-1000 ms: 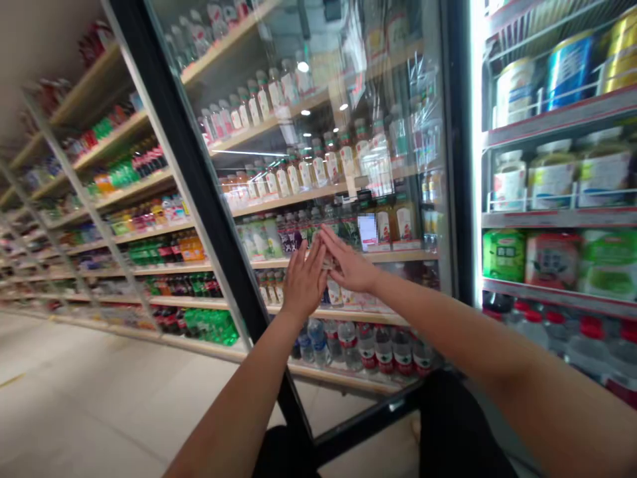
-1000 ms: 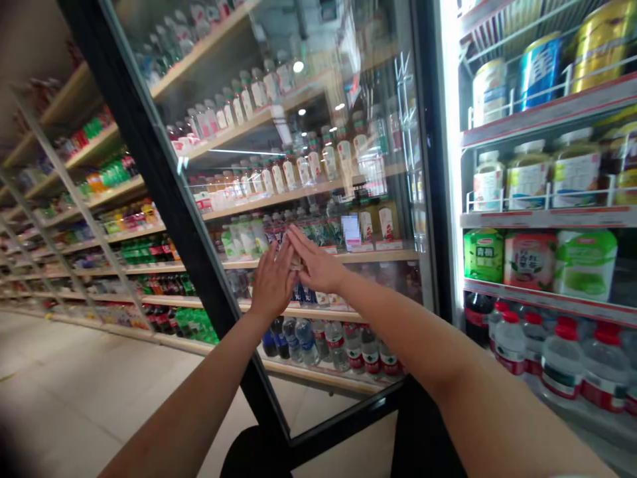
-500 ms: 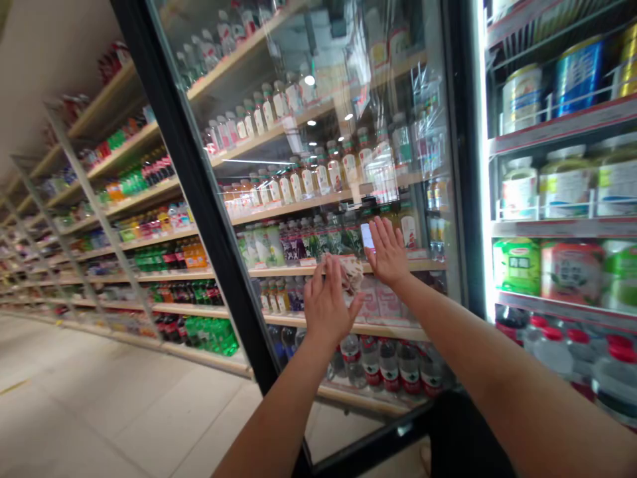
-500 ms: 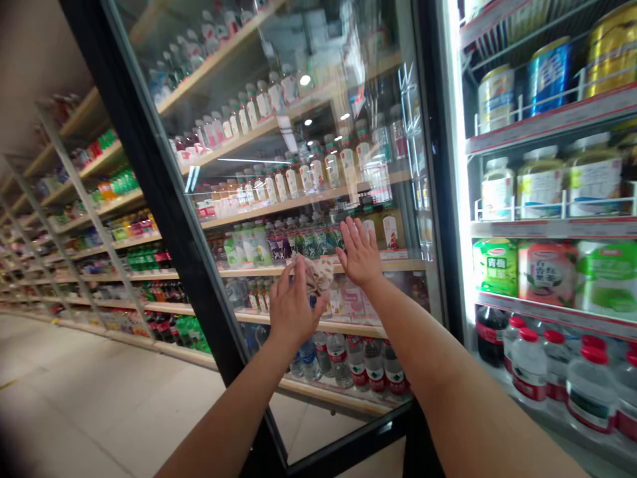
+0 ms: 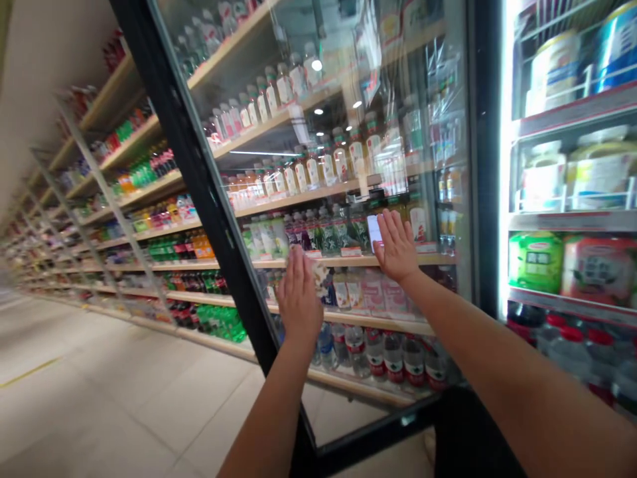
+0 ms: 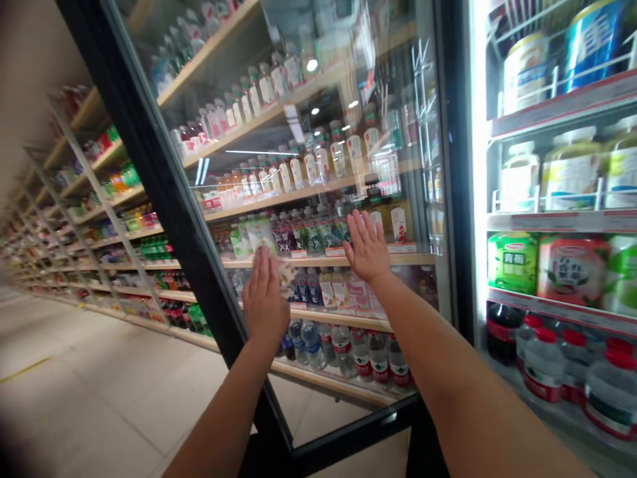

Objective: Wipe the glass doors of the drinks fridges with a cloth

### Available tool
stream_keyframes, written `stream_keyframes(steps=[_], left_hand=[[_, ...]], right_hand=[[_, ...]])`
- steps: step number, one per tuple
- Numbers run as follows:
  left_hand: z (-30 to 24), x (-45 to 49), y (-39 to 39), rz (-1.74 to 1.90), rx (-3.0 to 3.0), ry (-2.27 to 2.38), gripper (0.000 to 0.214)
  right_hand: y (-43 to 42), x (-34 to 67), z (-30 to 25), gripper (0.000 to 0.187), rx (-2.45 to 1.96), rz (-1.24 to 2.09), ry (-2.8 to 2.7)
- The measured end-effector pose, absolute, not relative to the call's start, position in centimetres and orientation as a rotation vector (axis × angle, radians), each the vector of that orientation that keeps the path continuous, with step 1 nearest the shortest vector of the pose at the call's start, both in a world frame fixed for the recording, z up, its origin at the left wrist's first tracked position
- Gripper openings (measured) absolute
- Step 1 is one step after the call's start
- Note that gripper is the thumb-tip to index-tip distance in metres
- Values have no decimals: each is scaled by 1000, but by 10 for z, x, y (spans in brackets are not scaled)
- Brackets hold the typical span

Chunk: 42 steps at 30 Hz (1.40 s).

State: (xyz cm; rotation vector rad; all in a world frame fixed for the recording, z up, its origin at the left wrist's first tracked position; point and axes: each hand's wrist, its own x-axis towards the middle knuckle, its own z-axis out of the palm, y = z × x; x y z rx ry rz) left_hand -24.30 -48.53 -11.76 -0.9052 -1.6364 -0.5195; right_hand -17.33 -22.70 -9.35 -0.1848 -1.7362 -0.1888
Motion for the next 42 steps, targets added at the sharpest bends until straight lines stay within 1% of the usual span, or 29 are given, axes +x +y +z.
stream_keyframes(steps=[3, 5, 7, 11, 13, 15, 19, 21, 25, 27, 29, 32, 34, 37, 40, 42], left_hand=[[-162, -244, -506, -497, -869, -1691, 89], [-179, -245, -511, -463, -849, -1733, 95], [-172, -249, -510, -456, -814, -1758, 96], [-112, -255, -496, -527, -796, -1712, 95], [-92, -254, -486, -553, -820, -1689, 95], [-93, -248, -478, -542, -863, -1700, 95], [-121, -239, -470, -414, -997, -1727, 96], [-118, -240, -471, -384, -1028, -1734, 96], [-77, -248, -471, -491, -978, -1727, 89], [-67, -249, -466, -557, -960, -1687, 86], [-76, -248, -459, -547, -1003, -1632, 85], [-105, -244, -450, -403, -1152, -1550, 83], [-113, -243, -447, -337, -1207, -1531, 79], [-89, -245, -446, -393, -1173, -1550, 72], [-53, -248, -443, -577, -1045, -1516, 65], [-44, -250, -441, -696, -987, -1451, 55]], right_hand=[[-227, -174, -94, 65, -188, -204, -1713], [-227, -174, -95, 64, -189, -219, -1696], [-227, -174, -95, 64, -189, -219, -1701], [-228, -175, -95, 64, -190, -224, -1704], [-228, -174, -95, 64, -191, -222, -1703], [-228, -173, -95, 64, -193, -202, -1720], [-228, -171, -94, 65, -189, -183, -1742], [-228, -171, -94, 64, -190, -190, -1734], [-229, -172, -95, 64, -196, -191, -1730], [-228, -173, -95, 64, -197, -181, -1742], [-228, -173, -95, 64, -193, -183, -1742], [-227, -173, -95, 65, -182, -199, -1715], [-227, -173, -95, 65, -175, -202, -1706], [-227, -173, -95, 64, -171, -208, -1705], [-227, -173, -95, 63, -167, -228, -1688], [-227, -173, -95, 63, -166, -232, -1685]])
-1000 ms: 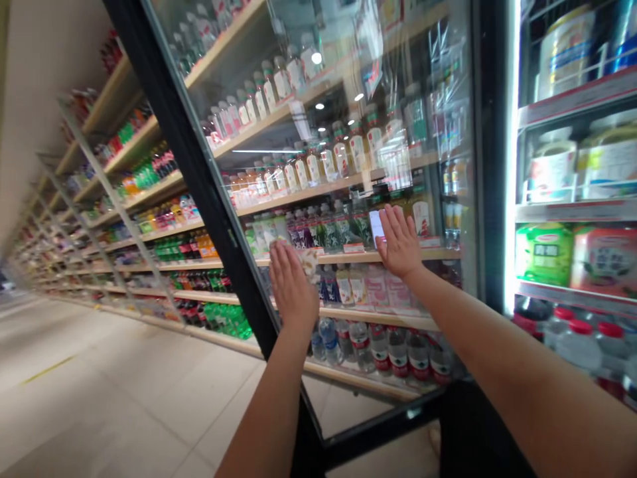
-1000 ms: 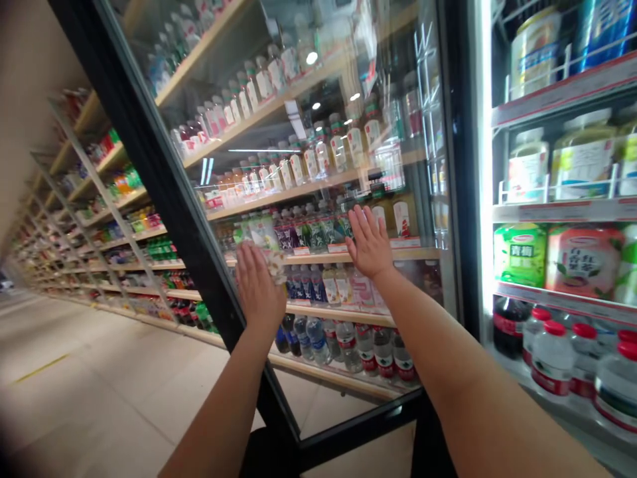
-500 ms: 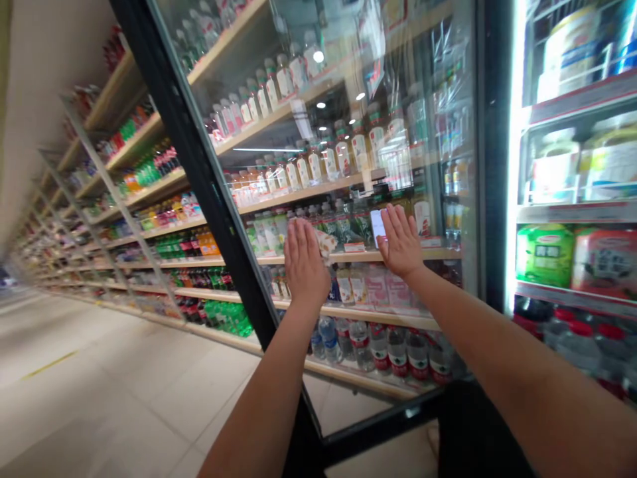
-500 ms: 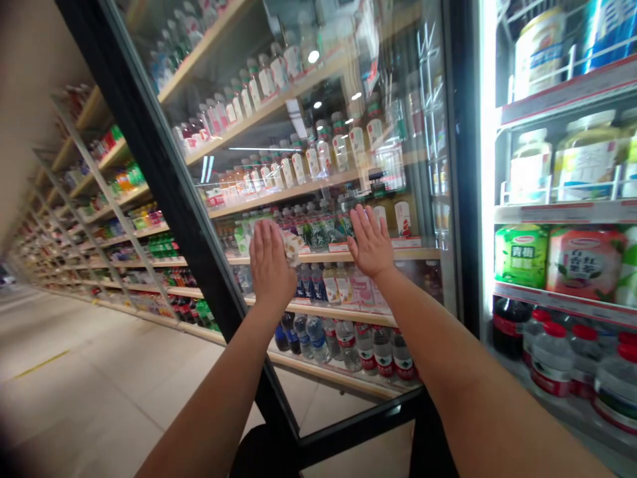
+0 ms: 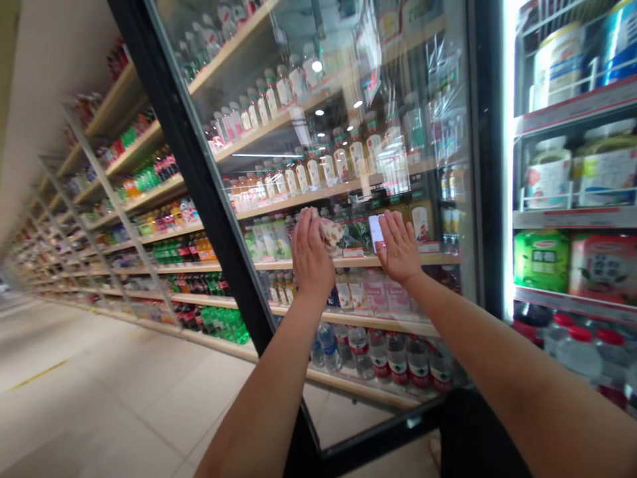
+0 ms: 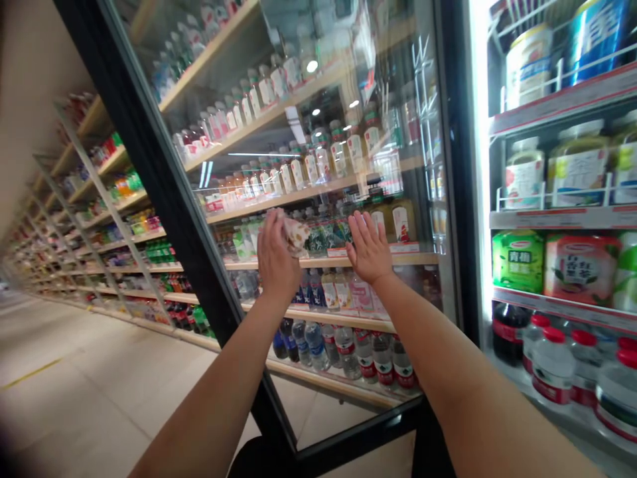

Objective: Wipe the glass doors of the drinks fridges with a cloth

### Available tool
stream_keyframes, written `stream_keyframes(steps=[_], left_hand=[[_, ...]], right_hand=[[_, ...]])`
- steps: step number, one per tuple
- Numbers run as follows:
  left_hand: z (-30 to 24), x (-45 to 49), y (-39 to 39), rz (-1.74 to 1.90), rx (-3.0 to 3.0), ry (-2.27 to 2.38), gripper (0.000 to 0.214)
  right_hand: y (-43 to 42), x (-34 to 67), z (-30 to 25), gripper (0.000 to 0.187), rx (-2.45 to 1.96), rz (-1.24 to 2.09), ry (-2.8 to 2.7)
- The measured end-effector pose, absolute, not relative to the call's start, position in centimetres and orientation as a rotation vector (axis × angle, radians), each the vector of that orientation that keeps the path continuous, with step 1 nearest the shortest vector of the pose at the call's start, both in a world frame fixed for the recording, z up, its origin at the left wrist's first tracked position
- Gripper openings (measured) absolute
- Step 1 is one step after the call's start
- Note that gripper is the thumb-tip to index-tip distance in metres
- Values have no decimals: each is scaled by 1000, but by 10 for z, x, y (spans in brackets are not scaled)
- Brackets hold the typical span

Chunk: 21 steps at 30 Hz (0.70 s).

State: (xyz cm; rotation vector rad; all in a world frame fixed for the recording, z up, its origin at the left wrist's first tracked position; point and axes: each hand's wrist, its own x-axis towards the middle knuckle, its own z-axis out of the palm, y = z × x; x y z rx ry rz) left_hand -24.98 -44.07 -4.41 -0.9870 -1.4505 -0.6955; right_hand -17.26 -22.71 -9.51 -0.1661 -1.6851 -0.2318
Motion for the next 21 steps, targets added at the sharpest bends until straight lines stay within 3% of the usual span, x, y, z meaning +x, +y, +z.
stream_keyframes(steps=[5, 13, 17, 21], left_hand=[[-63, -249, -435, -603, -1182, -1417, 33], [-4, -240, -423, -514, -1135, -1469, 48], [-50, -233, -418, -432, -1069, -1513, 64], [-100, -234, -427, -240, -1207, -1465, 65]], right_hand=[[-227, -172, -95, 63, -172, -207, -1707], [-228, -173, -96, 63, -178, -224, -1694], [-226, -172, -96, 64, -171, -220, -1697], [-226, -172, -96, 64, -164, -227, -1695]])
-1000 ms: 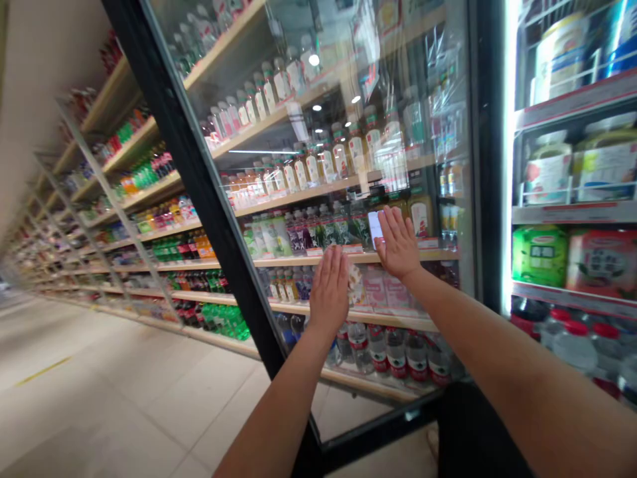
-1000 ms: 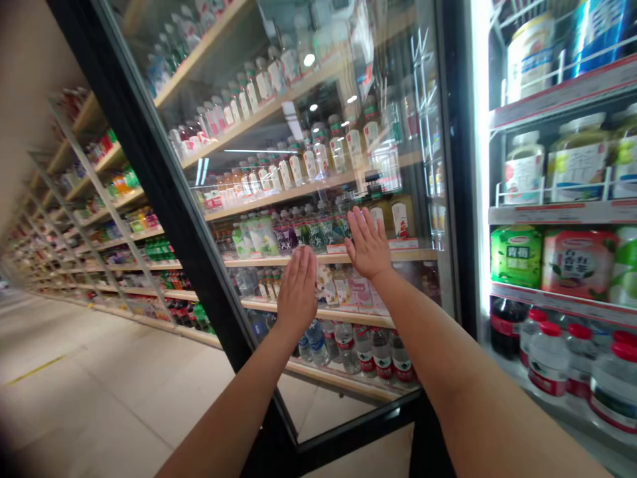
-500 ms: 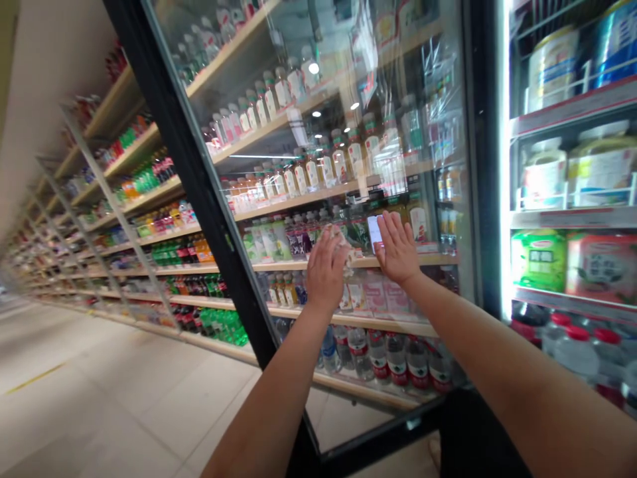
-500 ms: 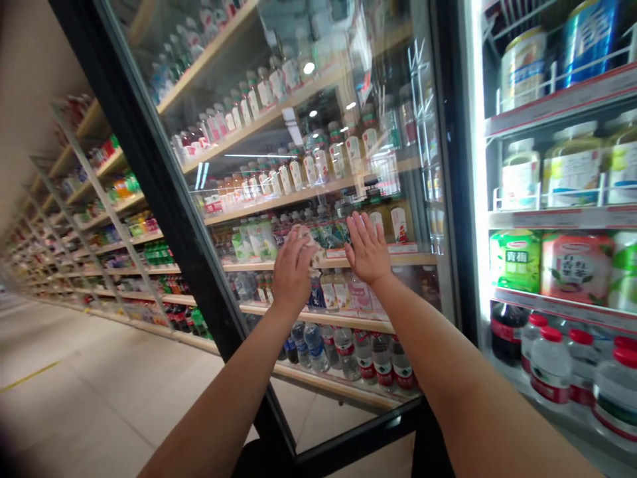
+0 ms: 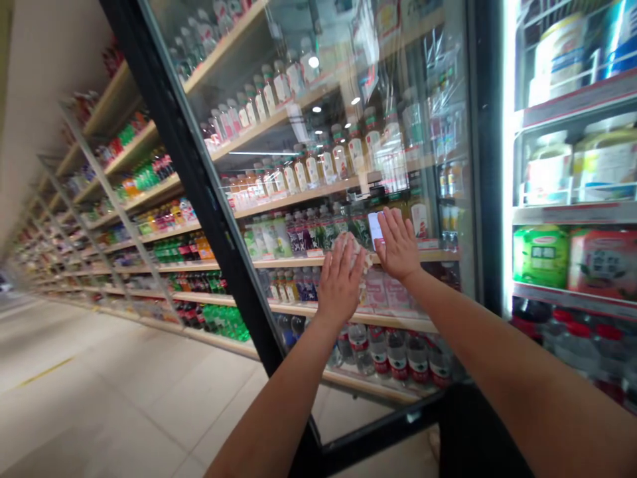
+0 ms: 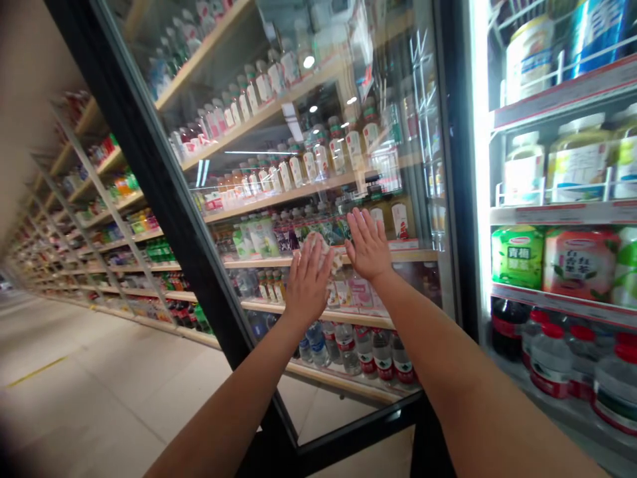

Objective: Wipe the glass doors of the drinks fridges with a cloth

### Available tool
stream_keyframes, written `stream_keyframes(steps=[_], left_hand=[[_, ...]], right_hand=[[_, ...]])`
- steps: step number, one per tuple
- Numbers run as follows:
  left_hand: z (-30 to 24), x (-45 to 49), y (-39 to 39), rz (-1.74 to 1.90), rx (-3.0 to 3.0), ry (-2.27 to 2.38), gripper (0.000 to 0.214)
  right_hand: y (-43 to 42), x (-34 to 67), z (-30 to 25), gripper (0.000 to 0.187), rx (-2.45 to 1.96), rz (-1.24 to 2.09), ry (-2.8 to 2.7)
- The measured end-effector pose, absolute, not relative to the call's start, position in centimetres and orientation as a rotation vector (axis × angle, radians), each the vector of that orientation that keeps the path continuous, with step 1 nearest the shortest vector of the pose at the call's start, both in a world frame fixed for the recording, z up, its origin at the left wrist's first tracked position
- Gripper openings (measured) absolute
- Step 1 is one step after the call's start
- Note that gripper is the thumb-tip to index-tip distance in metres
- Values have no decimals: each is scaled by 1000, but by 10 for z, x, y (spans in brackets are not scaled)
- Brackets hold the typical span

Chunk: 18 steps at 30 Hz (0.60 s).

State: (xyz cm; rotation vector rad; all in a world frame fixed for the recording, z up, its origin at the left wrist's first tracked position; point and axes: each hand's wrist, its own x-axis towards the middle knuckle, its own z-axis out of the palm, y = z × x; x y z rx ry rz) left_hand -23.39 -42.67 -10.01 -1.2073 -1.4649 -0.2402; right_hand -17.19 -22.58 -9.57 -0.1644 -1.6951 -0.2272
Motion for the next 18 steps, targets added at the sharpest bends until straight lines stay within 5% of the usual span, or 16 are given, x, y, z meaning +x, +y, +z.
stream_keyframes(steps=[7, 14, 18], left_hand=[[-81, -244, -450, -268, -1052, -1509, 63], [-164, -243, -466, -119, -1260, -1477, 49], [-127, -248, -467, -145, -1148, -1548, 59]], right_hand=[[-227, -173, -96, 63, -172, -265, -1664], [-226, -173, -96, 65, -170, -259, -1664], [-227, -174, -96, 64, -170, -270, -1656]])
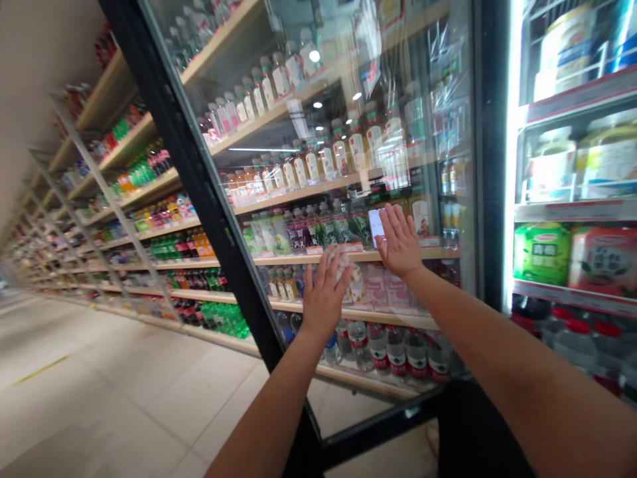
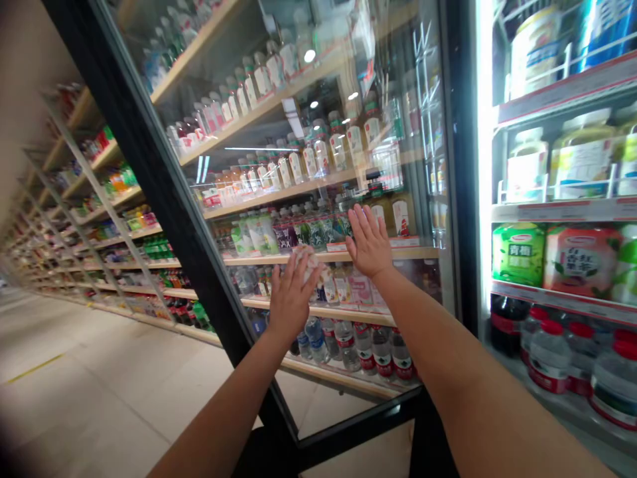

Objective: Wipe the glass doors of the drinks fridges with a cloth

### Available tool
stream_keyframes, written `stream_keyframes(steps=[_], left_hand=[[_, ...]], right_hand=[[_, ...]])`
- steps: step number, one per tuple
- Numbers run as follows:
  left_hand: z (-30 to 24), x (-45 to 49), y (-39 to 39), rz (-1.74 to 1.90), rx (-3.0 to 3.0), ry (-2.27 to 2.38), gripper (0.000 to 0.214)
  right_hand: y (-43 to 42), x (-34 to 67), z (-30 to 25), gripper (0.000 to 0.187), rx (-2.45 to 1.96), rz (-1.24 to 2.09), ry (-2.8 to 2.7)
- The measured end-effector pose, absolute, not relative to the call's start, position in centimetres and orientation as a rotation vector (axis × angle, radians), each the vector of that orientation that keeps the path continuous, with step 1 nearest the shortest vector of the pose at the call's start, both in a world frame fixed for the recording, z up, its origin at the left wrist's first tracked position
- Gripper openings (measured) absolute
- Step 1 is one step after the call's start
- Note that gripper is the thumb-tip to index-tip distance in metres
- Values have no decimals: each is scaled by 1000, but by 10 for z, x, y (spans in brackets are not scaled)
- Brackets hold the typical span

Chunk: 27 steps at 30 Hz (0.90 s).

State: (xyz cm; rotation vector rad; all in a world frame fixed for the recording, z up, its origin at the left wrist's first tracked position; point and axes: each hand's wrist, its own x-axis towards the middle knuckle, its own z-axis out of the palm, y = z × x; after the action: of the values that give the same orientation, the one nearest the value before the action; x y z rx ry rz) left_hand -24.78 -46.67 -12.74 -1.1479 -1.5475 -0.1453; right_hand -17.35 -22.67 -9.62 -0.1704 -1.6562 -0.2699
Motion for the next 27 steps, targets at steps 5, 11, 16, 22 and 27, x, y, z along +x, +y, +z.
stream_keyframes(steps=[5, 11, 16, 22, 27], left_hand=[[-95, -247, -464, -298, -991, -1604, 66], [-128, -244, -465, -237, -1168, -1546, 63], [-87, -245, -470, -331, -1039, -1633, 72], [-135, -245, -479, -365, -1009, -1624, 70], [-108, -251, -488, -418, -981, -1673, 76]], right_hand=[[-227, -173, -95, 63, -181, -250, -1675], [-226, -172, -95, 63, -195, -222, -1707], [-227, -173, -96, 63, -188, -245, -1679], [-227, -173, -96, 64, -178, -226, -1688], [-227, -173, -96, 65, -188, -221, -1706]])
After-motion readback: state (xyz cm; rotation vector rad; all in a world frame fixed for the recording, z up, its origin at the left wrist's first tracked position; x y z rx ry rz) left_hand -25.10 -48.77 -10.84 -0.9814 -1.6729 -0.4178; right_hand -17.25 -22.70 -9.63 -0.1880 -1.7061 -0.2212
